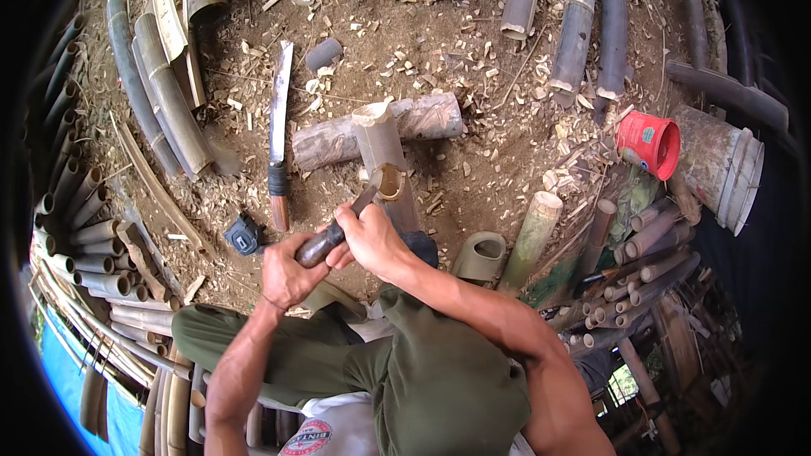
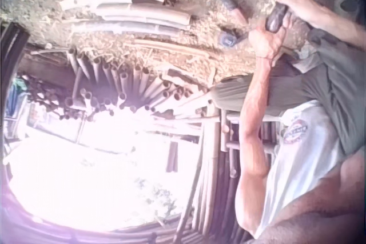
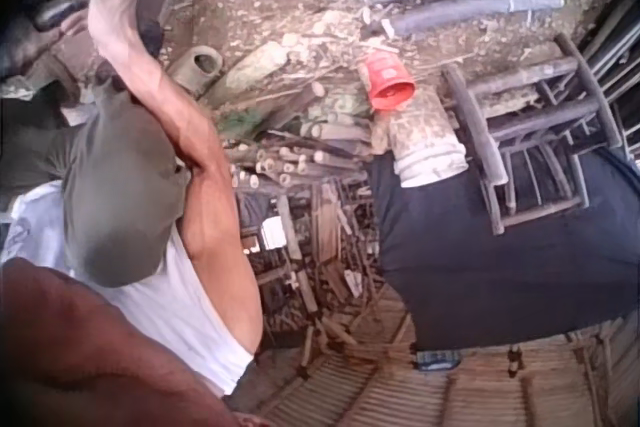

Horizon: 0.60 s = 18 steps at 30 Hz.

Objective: The person carves and shapes a bamboo section using a curved hand tool, then fits it together with other bamboo pieces on the ground.

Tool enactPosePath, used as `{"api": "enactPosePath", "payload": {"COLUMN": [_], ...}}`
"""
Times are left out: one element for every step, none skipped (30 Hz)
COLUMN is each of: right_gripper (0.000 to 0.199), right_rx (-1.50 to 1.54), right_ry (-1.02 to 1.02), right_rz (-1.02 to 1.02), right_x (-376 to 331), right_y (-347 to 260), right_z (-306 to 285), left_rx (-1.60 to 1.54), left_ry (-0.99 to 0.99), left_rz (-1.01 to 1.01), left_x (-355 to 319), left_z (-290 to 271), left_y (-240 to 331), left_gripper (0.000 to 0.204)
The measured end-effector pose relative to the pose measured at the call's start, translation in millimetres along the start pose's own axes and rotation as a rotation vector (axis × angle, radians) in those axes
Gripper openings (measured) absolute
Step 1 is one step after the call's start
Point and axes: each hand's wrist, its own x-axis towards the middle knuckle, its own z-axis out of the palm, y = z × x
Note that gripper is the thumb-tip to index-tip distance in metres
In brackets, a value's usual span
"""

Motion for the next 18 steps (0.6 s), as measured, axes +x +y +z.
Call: {"api": "enactPosePath", "payload": {"right_gripper": [0.045,0.038,0.036,0.034,0.033,0.031,0.027,0.028,0.029,0.030,0.031,0.031,0.032,0.033,0.033,0.035,0.035,0.036], "right_rx": [0.154,0.298,0.433,0.569,0.698,0.845,0.984,1.111,1.238,1.212,1.187,1.180,1.168,1.185,1.195,1.091,1.027,0.968], "right_ry": [-0.022,-0.075,-0.070,-0.059,-0.057,-0.108,-0.179,-0.176,-0.171,-0.106,-0.037,-0.075,-0.130,-0.257,-0.389,-0.364,-0.391,-0.410], "right_rz": [-0.018,-0.036,-0.059,-0.086,-0.116,-0.095,-0.106,-0.052,0.011,0.023,0.016,0.015,0.030,0.012,-0.002,-0.028,0.021,0.074], "right_x": [-3,-2,-4,-8,-11,-6,-7,-6,-7,-10,-12,-14,-16,-10,-4,-8,-10,-15], "right_y": [-6,-5,-9,-14,-20,-9,-8,-7,-6,-8,-11,-8,-4,6,14,16,23,33], "right_z": [2,-4,-7,-9,-13,-24,-29,-38,-42,-39,-38,-36,-28,-37,-45,-41,-39,-36], "left_rx": [0.143,0.256,0.367,0.474,0.590,0.720,0.847,0.918,0.987,1.031,1.080,1.100,1.124,1.141,1.123,1.100,1.053,0.986], "left_ry": [-0.030,-0.063,-0.104,-0.150,-0.218,-0.278,-0.338,-0.388,-0.439,-0.428,-0.411,-0.416,-0.427,-0.444,-0.428,-0.442,-0.384,-0.542], "left_rz": [0.043,0.101,0.162,0.213,0.252,0.272,0.284,0.405,0.521,0.580,0.655,0.655,0.630,0.656,0.650,0.648,0.628,0.506], "left_x": [8,19,30,43,56,66,76,87,93,94,95,94,84,90,89,81,69,66], "left_z": [-20,-37,-53,-62,-70,-74,-75,-71,-65,-56,-50,-54,-62,-58,-59,-62,-73,-81], "left_y": [13,32,50,69,96,124,147,167,184,196,204,204,201,200,188,165,149,131], "left_gripper": [0.035,0.034,0.032,0.030,0.025,0.022,0.019,0.015,0.014,0.016,0.020,0.020,0.021,0.021,0.019,0.017,0.012,0.011]}}
